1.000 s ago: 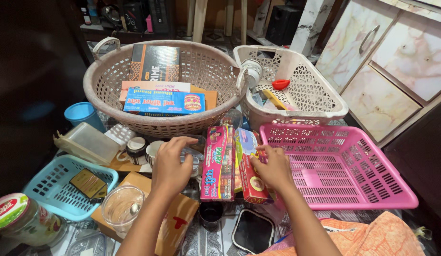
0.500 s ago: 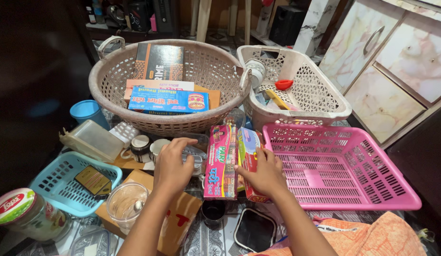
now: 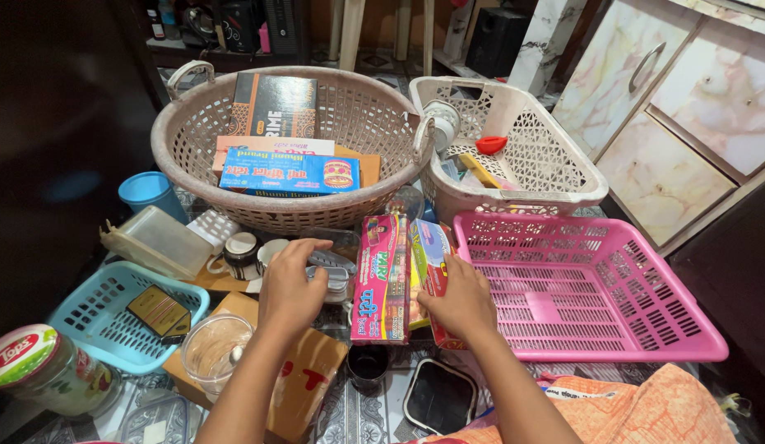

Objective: The person sorts various household items, including boxes, a brush, and plastic containers, into multiple plastic baskets. They pick up items from the floor and place them into beige, white, and pink baskets, occasionally rearranging the contents.

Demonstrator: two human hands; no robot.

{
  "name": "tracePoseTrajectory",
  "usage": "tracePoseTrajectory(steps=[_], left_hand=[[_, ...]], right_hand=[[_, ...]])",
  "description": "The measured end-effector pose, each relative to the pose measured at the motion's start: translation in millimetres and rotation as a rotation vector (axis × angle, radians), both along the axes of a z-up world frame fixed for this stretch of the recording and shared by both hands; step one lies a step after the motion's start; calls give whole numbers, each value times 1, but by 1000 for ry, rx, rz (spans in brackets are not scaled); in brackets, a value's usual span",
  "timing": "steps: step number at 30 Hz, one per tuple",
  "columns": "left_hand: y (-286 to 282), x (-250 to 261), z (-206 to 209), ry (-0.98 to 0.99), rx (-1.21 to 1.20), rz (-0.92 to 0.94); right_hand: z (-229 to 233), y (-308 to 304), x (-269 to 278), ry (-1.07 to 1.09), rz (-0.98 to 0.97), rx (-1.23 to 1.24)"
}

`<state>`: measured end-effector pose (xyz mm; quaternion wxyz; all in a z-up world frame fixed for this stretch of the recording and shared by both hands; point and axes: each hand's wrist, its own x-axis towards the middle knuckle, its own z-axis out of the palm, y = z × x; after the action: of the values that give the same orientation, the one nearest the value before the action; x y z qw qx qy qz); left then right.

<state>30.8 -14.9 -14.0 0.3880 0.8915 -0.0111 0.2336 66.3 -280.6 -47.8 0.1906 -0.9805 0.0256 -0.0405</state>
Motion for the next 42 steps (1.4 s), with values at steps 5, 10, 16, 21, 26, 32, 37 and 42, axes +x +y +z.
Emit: tracePoseTrajectory(steps=[5, 10, 16, 21, 26, 32, 37, 42], left_hand=[[0, 1, -2, -13, 5, -3], [1, 2, -4, -13, 3, -10], [-1, -1, -1, 20, -16, -14], [-16, -1, 2, 311, 121, -25], [-33, -4, -9, 244, 230, -68], [-33, -1, -22, 219, 214, -114], [-31, 1, -22, 255, 270, -133], [-31, -3, -18, 306, 291, -135]], right_hand=[[8, 4, -5, -58, 3, -16], [17, 18, -8, -461, 195, -49], [17, 51, -27, -62, 224, -269], [24, 50, -32, 36, 166, -175], [25, 55, -31, 102, 97, -116], [24, 59, -29, 52, 120, -119], [26, 68, -32, 11, 51, 39], [29, 70, -34, -57, 21, 218]])
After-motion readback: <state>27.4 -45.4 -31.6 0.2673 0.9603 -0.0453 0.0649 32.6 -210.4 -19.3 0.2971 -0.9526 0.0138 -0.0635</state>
